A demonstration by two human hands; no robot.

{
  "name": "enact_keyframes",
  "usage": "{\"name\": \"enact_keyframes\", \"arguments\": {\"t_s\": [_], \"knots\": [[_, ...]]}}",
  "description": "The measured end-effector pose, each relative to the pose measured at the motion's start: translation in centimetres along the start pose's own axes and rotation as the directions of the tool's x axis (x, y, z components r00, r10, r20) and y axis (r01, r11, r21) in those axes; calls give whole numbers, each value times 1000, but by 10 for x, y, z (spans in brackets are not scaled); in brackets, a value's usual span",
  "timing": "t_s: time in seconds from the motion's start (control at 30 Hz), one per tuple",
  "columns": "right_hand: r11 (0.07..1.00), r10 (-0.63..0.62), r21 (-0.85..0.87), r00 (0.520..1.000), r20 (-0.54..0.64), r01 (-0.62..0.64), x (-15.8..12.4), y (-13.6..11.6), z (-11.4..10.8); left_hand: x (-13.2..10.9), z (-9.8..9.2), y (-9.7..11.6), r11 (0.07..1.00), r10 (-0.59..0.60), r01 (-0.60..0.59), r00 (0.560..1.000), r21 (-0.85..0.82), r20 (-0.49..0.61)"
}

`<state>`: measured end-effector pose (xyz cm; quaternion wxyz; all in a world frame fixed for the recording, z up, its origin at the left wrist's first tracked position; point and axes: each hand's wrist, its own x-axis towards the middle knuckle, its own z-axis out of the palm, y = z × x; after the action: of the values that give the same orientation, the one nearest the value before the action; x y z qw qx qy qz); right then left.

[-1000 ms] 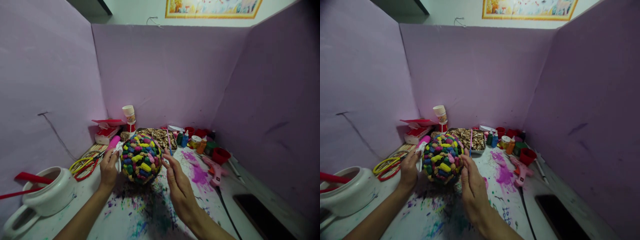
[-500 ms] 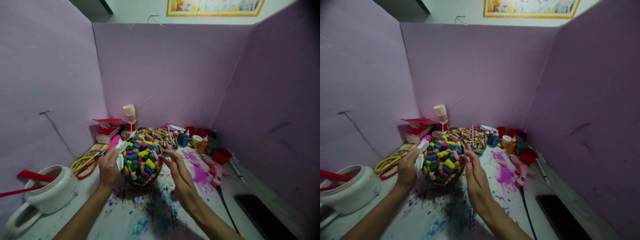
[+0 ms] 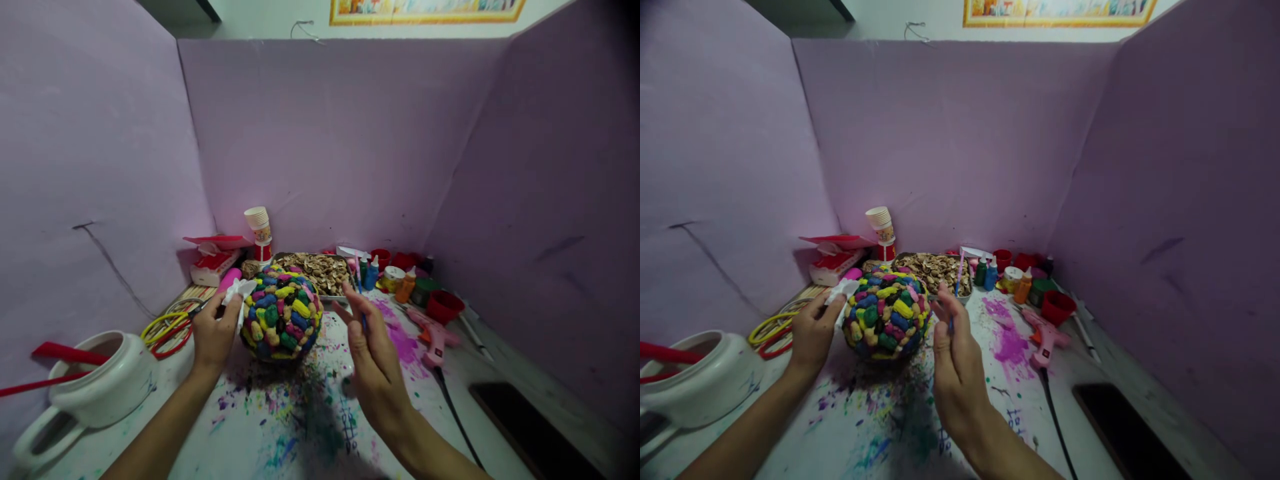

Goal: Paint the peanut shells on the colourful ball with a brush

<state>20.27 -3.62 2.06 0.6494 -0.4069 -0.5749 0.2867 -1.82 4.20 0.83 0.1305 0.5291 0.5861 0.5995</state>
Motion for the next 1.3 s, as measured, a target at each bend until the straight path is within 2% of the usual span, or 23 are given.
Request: {"name": "enact_keyframes", "arguments": {"t_s": [0.1, 0.17, 0.27, 0.37, 0.43, 0.5, 0.63, 0.73, 0.83, 0.97, 1.07, 1.2, 1.3], "knots": [[977, -187, -114, 981, -46, 181, 4, -15, -13, -2, -1, 2, 1000, -5, 4, 1000, -13, -24], [929, -278, -266, 960, -37, 258, 7, -29, -27, -5, -1, 4, 1000, 11, -11, 1000, -3, -29], [871, -332, -431, 928, -166, 234, 10, -54, -49, -9, -1, 5, 989, 141, -138, 988, 50, -60], [892, -324, -422, 883, -340, 165, 17, -74, -67, -12, -1, 3, 945, 322, -311, 940, 104, -110], [898, -299, -423, 876, -378, 124, 25, -79, -76, -13, 0, 2, 939, 339, -331, 935, 94, -101], [891, -267, -442, 905, -331, 101, 32, -79, -84, -14, 1, 0, 953, 298, -293, 951, 73, -78], [845, -181, -527, 976, -121, 91, 39, -73, -91, -12, 4, -3, 961, 273, -264, 956, 86, -110], [806, -172, -577, 985, -24, 127, 39, -69, -88, -12, 5, -3, 962, 267, -256, 956, 97, -121], [795, -183, -589, 983, -8, 143, 39, -66, -85, -12, 4, -1, 962, 268, -257, 954, 95, -131], [755, -50, -651, 997, 63, 79, 43, -62, -84, -13, 5, -4, 965, 253, -241, 960, 105, -122], [742, 104, -670, 982, 155, 28, 46, -53, -83, -13, 5, -6, 968, 241, -229, 963, 104, -120], [759, 298, -650, 906, 300, -34, 46, -31, -78, -14, 5, -5, 968, 244, -234, 963, 90, -118], [762, 347, -645, 874, 340, -52, 43, -18, -74, -14, 5, -2, 969, 241, -233, 964, 80, -114]]}}
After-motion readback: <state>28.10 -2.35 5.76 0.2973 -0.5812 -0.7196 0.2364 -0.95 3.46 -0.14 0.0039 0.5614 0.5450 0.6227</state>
